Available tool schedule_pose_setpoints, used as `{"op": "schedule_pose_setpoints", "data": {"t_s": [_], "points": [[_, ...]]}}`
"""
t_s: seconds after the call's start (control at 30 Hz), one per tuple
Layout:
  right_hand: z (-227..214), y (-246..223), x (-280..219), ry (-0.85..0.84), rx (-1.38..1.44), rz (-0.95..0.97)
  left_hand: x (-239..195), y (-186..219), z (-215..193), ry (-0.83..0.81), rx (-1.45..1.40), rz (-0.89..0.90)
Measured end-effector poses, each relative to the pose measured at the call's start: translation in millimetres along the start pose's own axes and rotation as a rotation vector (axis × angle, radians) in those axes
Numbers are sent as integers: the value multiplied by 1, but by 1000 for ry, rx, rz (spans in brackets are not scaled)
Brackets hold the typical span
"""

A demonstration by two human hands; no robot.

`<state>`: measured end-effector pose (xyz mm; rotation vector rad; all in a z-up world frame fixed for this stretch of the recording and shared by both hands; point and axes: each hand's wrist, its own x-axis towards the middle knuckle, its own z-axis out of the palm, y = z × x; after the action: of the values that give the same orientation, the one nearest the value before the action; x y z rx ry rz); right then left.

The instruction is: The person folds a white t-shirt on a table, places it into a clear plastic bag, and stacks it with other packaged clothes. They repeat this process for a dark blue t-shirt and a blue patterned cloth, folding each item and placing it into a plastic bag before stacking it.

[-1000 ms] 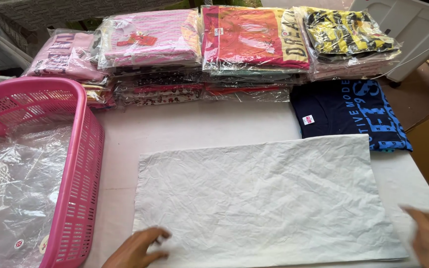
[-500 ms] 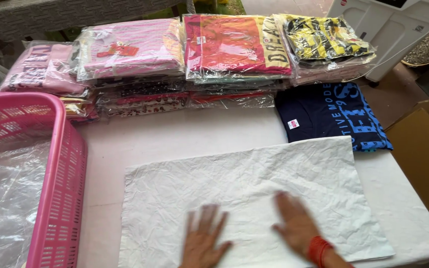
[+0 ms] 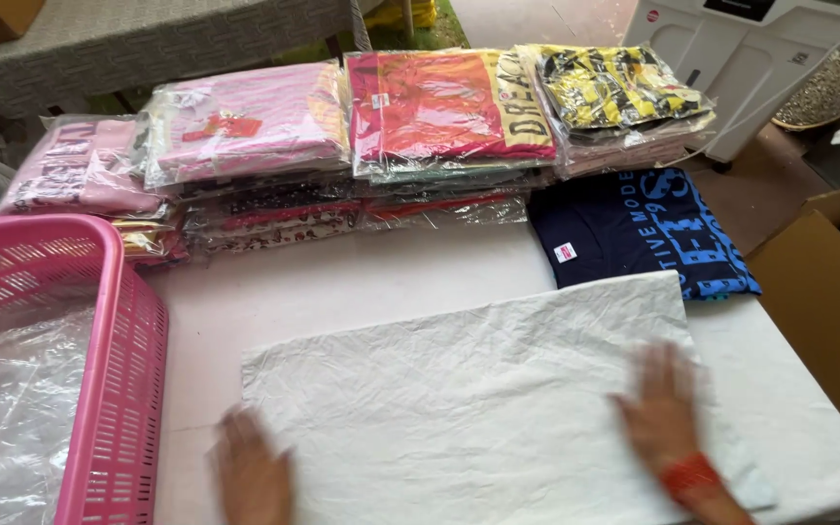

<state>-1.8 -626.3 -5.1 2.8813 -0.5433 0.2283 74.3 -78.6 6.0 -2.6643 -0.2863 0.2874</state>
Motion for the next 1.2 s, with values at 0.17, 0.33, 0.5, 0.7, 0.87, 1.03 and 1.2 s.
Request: {"op": "schedule_pose_setpoints", "data": {"t_s": [0.17,0.33,0.5,0.7,0.87,1.03,1.2], "points": [[-22,-136,15,-86,377,-894,-8,137,-80,113,-885,858],[31,-125,85,372,226,-784,33,209,-76,424,-654,938],[60,-7,131,374,64,-515,127,158,-21,813,-486,533],[62,57,126,-12,233,-134,156,28,6,126,-492,-113],[49,53,113,-72,288,168,162,1,45,183,-599,-287],[57,71,59,-75,292,298,148,-1,28,304,-676,-292],[27,81,-26,-247,104,457,136,45,0,461,-782,-141]]}}
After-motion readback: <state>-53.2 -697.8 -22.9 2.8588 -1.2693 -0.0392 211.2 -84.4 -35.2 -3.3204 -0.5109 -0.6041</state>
